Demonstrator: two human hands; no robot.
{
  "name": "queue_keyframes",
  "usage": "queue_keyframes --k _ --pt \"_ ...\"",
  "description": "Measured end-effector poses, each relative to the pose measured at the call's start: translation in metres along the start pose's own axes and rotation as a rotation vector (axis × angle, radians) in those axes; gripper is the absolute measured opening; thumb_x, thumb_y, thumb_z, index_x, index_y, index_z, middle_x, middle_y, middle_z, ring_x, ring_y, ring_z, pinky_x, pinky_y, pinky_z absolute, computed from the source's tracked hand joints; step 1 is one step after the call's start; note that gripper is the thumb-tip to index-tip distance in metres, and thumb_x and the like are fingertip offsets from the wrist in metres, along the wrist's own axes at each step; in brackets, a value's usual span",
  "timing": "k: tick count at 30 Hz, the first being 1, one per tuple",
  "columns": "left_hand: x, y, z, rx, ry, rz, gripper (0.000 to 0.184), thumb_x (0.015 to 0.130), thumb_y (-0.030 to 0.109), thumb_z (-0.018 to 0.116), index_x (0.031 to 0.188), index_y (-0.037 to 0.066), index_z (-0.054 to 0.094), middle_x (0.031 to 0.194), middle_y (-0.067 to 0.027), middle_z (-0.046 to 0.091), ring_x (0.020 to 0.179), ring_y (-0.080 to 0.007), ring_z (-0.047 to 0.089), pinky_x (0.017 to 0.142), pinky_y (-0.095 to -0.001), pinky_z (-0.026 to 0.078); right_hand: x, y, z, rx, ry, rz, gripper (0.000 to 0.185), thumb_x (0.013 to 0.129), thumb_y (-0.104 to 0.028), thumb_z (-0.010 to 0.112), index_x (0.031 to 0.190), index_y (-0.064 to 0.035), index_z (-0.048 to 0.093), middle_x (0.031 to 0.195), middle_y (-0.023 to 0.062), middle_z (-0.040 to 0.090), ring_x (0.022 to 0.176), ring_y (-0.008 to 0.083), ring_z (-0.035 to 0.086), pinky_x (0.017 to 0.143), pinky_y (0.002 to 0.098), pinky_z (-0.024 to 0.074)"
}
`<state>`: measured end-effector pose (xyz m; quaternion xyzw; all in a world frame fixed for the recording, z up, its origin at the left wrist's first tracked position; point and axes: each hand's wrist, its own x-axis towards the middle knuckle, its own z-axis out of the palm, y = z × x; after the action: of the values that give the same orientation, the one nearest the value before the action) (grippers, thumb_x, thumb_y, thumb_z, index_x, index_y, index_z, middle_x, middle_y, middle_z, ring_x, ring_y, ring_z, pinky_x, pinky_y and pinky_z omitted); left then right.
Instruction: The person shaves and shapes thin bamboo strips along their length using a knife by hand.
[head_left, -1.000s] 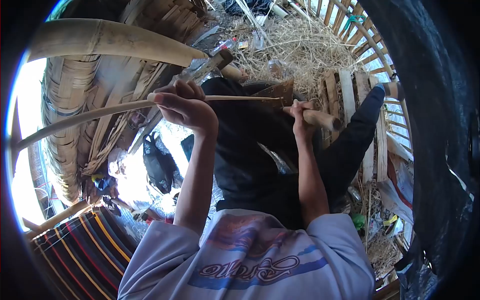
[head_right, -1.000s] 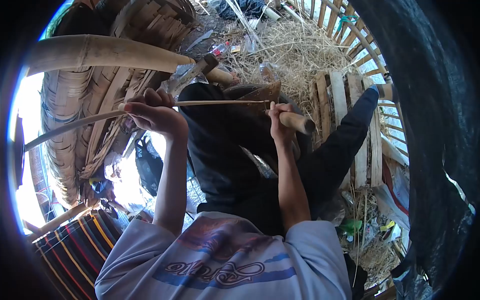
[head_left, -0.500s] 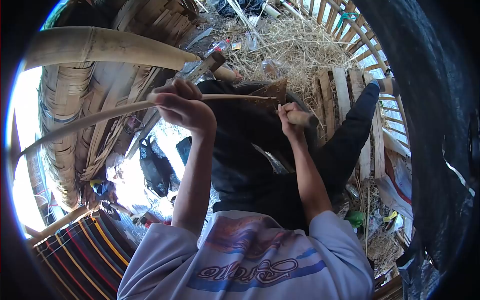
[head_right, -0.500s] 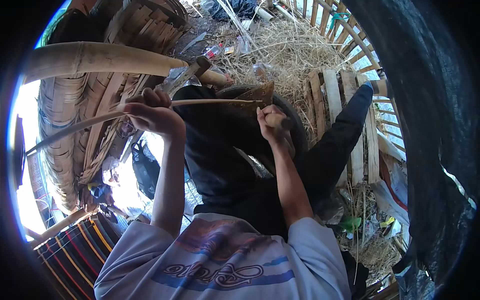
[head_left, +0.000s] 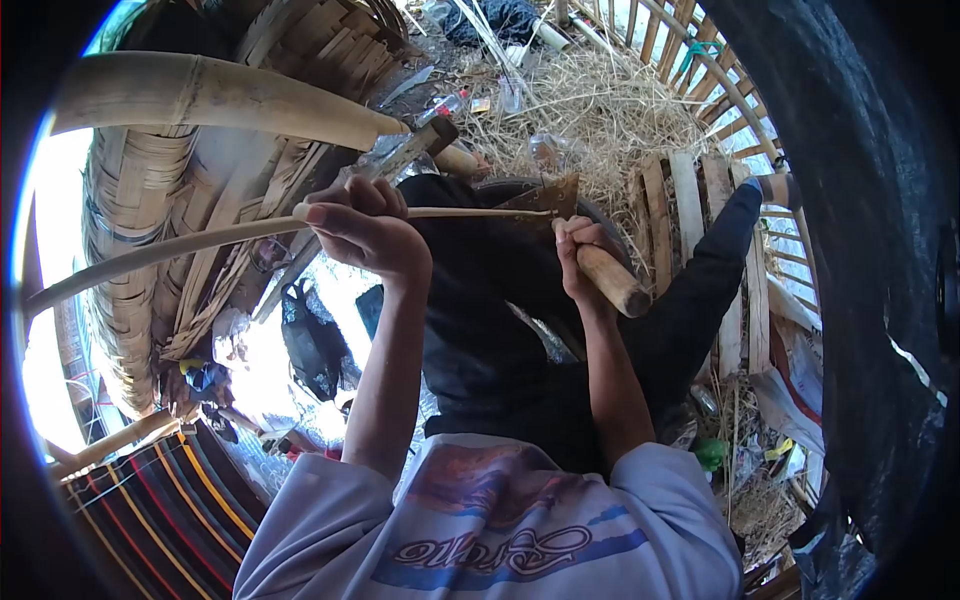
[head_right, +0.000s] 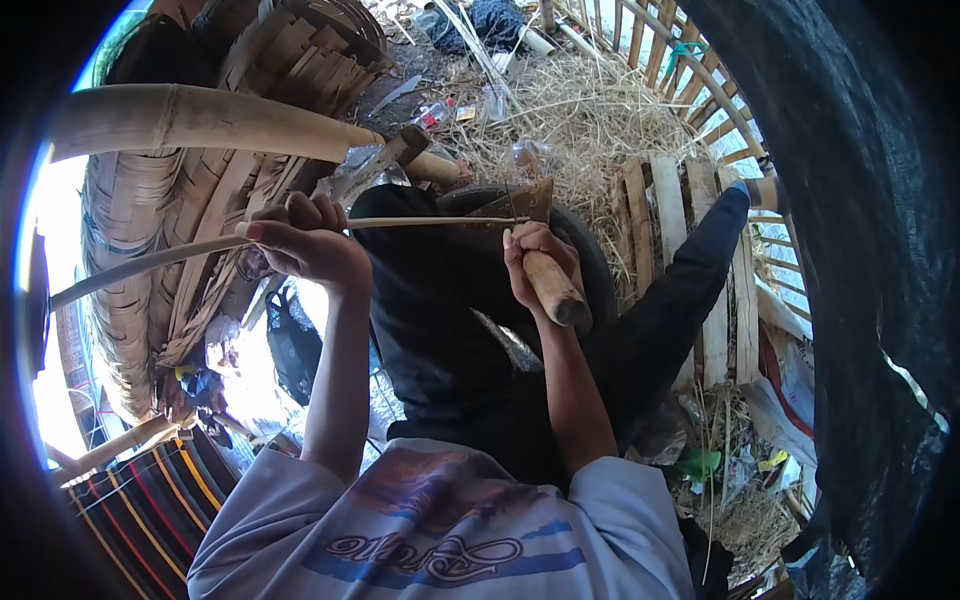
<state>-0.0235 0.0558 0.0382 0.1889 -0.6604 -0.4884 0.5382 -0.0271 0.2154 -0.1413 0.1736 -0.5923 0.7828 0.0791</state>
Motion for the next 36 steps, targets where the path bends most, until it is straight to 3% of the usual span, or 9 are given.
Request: queue_keyframes --k 3,8,9,13,20,22,26,31,36 --pt "-0.007 -0.002 -0.005 -0.033 -0.024 -0.005 0.051 0.096 0.058 0.031 0.071 0.014 0.024 0.047 0.0041 0.021 0.039 -0.0042 0.020 0.035 -0.0214 0.018 -0.032 0.038 -0.009 -0.295 -0.101 0.019 0.020 0.076 0.002 0.068 0.069 -0.0066 0.051 0.063 0.0064 0.056 0.056 0.0172 0.056 0.055 0.0273 0.0444" --pt "-0.004 -0.002 -0.003 -0.152 -0.062 -0.036 0.049 0.097 0.055 0.034 0.072 0.012 0.026 0.048 0.0046 0.021 0.039 -0.0039 0.019 0.034 -0.0206 0.018 -0.012 0.002 -0.009 -0.133 -0.041 0.171 0.018 0.082 0.000 0.064 0.072 -0.0037 0.050 0.064 0.0035 0.056 0.057 0.0094 0.052 0.057 0.0253 0.0448" --pt "-0.005 -0.003 -0.002 -0.155 -0.053 0.008 0.049 0.097 0.054 0.034 0.072 0.013 0.026 0.049 0.0046 0.021 0.039 -0.0039 0.018 0.035 -0.0202 0.018 -0.006 -0.007 -0.003 -0.007 0.012 0.056 0.018 0.085 0.001 0.061 0.072 -0.0031 0.049 0.064 0.0019 0.055 0.059 0.0062 0.050 0.057 0.0237 0.0437" --pt "-0.002 -0.004 0.000 -0.109 -0.053 -0.004 0.048 0.097 0.054 0.033 0.073 0.013 0.027 0.049 0.0046 0.021 0.039 -0.0037 0.019 0.035 -0.0200 0.018 -0.018 0.002 -0.012 -0.234 -0.088 0.129 0.019 0.083 0.001 0.063 0.071 -0.0036 0.050 0.063 0.0035 0.055 0.058 0.0079 0.051 0.056 0.0250 0.0443" --pt "-0.003 -0.007 -0.001 -0.149 -0.060 0.012 0.047 0.097 0.054 0.033 0.074 0.012 0.029 0.048 0.0043 0.023 0.039 -0.0039 0.019 0.035 -0.0211 0.018 -0.016 0.012 -0.013 -0.088 0.014 0.060 0.019 0.081 0.001 0.065 0.069 -0.0042 0.051 0.063 0.0056 0.056 0.057 0.0073 0.050 0.056 0.0241 0.0434" --pt "-0.005 -0.005 -0.001 -0.147 -0.062 -0.016 0.047 0.097 0.054 0.034 0.074 0.012 0.029 0.048 0.0043 0.023 0.038 -0.0039 0.020 0.034 -0.0211 0.018 -0.017 0.010 -0.014 -0.281 -0.033 0.204 0.019 0.081 0.000 0.066 0.068 -0.0048 0.052 0.062 0.0051 0.055 0.055 0.0089 0.050 0.055 0.0241 0.0437" --pt "-0.001 0.001 0.005 -0.136 -0.044 -0.001 0.050 0.096 0.056 0.034 0.074 0.012 0.028 0.048 0.0042 0.022 0.038 -0.0040 0.020 0.034 -0.0210 0.018 -0.028 0.074 -0.023 -0.182 0.015 0.072 0.022 0.082 -0.004 0.068 0.067 -0.0053 0.052 0.061 0.0053 0.056 0.052 0.0143 0.050 0.055 0.0287 0.0435" --pt "-0.002 -0.004 -0.002 -0.095 -0.093 -0.002 0.051 0.096 0.057 0.033 0.072 0.012 0.027 0.048 0.0044 0.022 0.039 -0.0040 0.020 0.035 -0.0208 0.019 -0.015 0.008 -0.007 -0.283 -0.048 0.111 0.021 0.080 -0.007 0.069 0.068 -0.0084 0.052 0.062 0.0056 0.058 0.055 0.0229 0.056 0.061 0.0348 0.0443" --pt "-0.007 0.000 0.004 -0.132 -0.069 -0.004 0.050 0.095 0.057 0.034 0.074 0.012 0.028 0.048 0.0042 0.022 0.039 -0.0042 0.020 0.035 -0.0210 0.018 -0.030 0.034 -0.008 -0.325 -0.164 0.040 0.017 0.078 -0.003 0.069 0.074 -0.0071 0.053 0.063 0.0062 0.059 0.055 0.0200 0.058 0.058 0.0318 0.0459"
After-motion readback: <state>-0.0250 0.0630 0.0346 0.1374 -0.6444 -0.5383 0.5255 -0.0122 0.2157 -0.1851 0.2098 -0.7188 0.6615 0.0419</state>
